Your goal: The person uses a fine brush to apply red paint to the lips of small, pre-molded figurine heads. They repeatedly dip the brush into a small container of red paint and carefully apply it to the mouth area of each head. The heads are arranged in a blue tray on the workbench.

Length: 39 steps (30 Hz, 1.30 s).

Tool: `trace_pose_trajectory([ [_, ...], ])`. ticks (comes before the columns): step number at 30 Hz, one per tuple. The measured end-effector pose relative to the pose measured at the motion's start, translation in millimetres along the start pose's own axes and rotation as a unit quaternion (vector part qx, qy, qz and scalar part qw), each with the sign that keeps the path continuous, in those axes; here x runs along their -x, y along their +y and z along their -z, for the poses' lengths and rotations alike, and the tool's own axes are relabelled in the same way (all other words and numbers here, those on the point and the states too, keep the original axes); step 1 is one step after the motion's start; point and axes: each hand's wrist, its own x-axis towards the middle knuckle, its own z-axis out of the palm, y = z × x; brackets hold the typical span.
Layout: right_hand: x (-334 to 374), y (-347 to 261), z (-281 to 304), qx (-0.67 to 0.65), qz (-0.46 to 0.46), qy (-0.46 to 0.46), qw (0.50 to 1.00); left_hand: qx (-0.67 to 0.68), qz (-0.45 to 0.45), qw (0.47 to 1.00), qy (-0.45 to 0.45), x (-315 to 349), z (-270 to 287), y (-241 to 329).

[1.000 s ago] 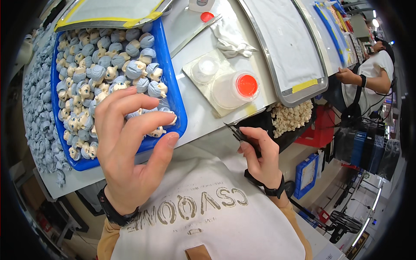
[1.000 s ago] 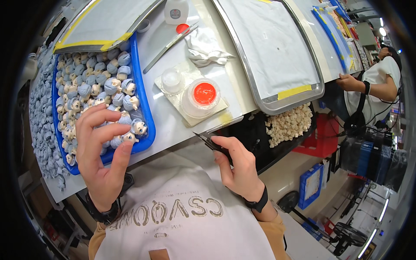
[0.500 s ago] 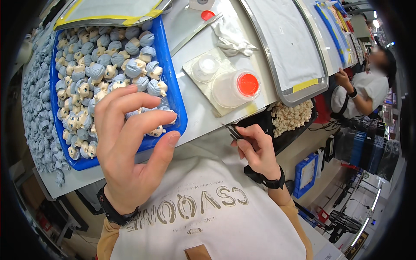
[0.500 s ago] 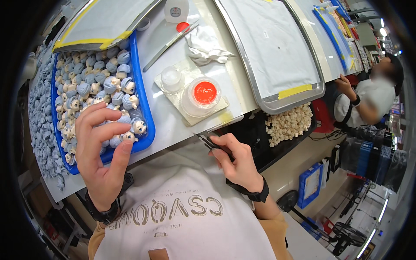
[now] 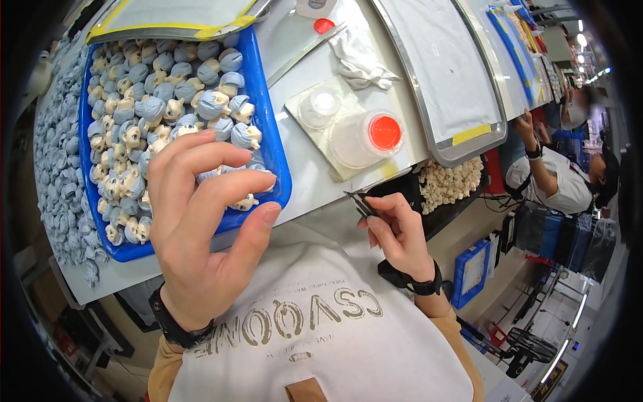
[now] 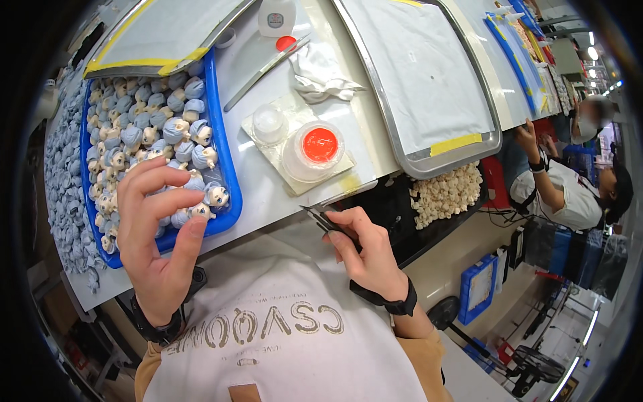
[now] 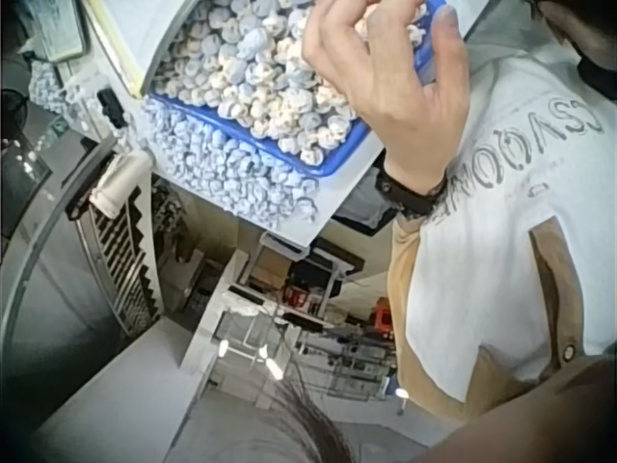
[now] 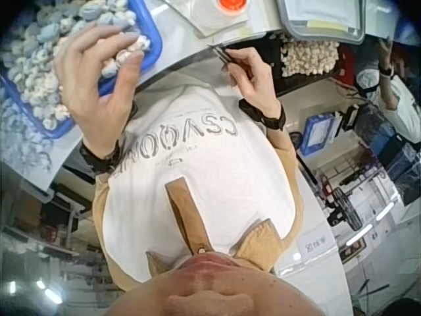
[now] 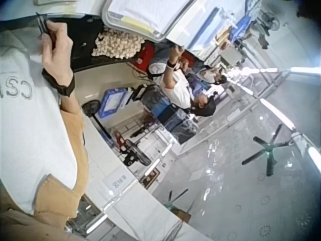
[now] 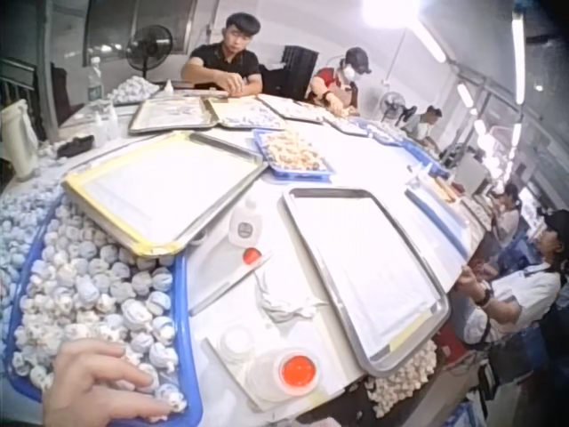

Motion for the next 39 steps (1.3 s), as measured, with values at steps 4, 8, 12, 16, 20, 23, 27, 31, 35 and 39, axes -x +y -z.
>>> trace_pose_trajectory([
  [4, 5, 2, 1, 0.063, 0.021, -0.009, 0.998, 0.001, 0.000, 1.000, -0.003, -1, -1, -1],
  [8, 11, -3, 1, 0.025, 0.092, 0.041, 0.995, 0.003, -0.004, 1.000, 0.006, -2, 0, 1],
  [12, 0, -4, 1, 0.228, 0.210, 0.041, 0.950, 0.006, -0.007, 1.000, 0.008, -2, -1, 2],
  [16, -5, -1, -4, 0.237, 0.234, 0.066, 0.941, 0.000, 0.003, 1.000, 0.009, -1, -1, 0],
  [20, -7, 1, -6, 0.253, 0.241, 0.075, 0.934, 0.001, 0.001, 1.000, 0.007, 0, -1, 0],
  [23, -9, 3, -8, 0.256, 0.242, 0.081, 0.932, -0.002, 0.004, 1.000, 0.004, -1, 0, -1],
  [27, -8, 8, -9, 0.249, 0.243, 0.076, 0.934, -0.004, 0.005, 1.000, 0.005, 0, -1, -1],
  [31, -4, 14, -8, 0.264, 0.228, 0.079, 0.934, -0.006, 0.001, 1.000, 0.001, -1, -1, 0],
  [35, 7, 7, -4, 0.263, 0.267, 0.108, 0.921, -0.007, 0.002, 1.000, 0.008, -2, 0, 1],
  [39, 15, -12, 7, 0.199, 0.277, 0.115, 0.933, 0.000, 0.000, 1.000, -0.008, -5, -3, 7],
])
